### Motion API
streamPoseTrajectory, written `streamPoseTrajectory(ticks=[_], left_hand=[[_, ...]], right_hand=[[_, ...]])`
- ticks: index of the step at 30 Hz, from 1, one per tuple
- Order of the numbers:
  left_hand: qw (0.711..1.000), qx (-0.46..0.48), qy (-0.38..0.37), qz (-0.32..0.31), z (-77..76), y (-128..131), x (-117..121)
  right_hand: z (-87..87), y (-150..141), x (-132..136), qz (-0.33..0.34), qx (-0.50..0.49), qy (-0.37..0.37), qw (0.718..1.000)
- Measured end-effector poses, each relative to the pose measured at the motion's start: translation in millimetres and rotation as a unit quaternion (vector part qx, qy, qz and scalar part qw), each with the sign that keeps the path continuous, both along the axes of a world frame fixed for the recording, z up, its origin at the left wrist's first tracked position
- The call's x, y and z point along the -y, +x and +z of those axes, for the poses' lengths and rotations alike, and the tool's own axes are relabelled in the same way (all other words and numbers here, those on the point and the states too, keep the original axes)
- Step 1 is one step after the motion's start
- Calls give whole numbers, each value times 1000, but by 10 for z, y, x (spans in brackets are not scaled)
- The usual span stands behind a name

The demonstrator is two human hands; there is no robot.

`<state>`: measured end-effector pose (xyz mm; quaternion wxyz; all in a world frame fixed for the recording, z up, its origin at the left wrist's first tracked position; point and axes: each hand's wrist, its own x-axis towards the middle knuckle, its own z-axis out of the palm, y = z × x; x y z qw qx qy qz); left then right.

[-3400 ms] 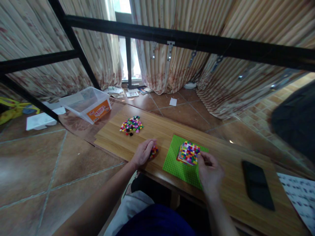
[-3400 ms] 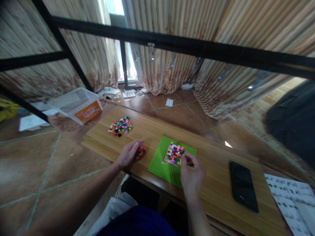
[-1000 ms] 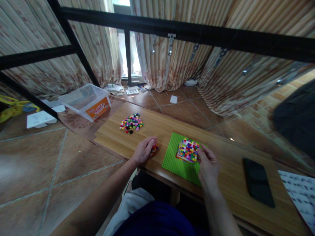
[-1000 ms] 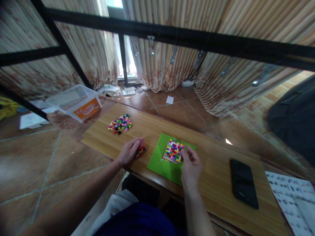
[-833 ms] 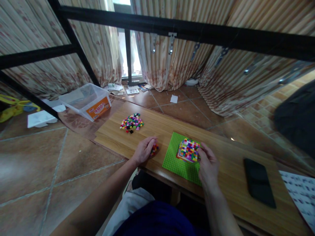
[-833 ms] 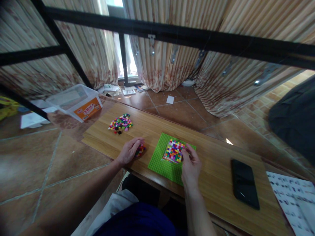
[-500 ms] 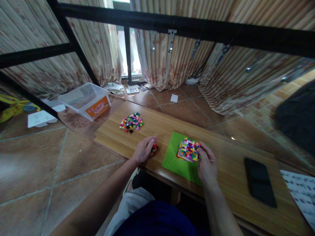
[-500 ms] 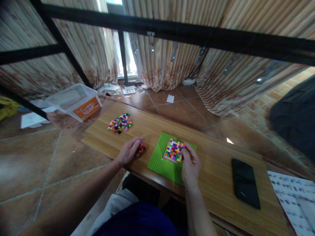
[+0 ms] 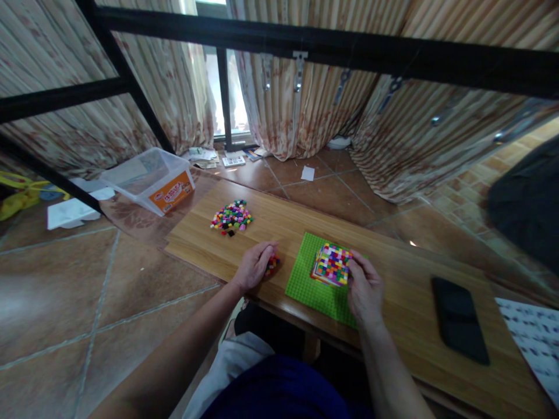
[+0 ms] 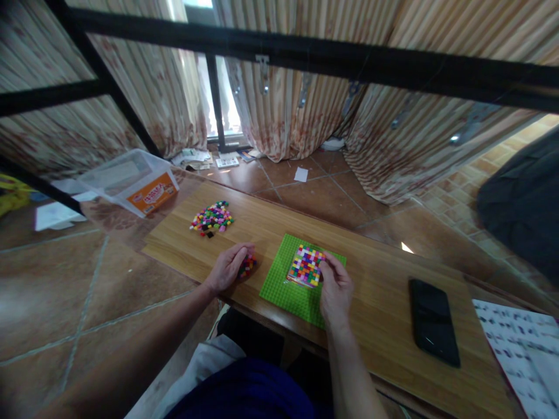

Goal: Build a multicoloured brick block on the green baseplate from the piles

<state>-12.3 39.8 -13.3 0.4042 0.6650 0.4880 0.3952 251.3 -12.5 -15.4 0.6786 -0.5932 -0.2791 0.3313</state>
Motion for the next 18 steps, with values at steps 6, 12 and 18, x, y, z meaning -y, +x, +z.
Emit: streamPoseTrajectory(ticks=[6,12,18], left_hand=[[1000,4,5,3,8,11,3],[1000,0,15,1,-19,3,-11],[1000,1,17,1,-39,0,-26]], right_hand=[[-45,34,-9,5,-2,2,1000],[-23,17,28,17,2,-8,1000],[33,93,180,-2,-20,13,1000]])
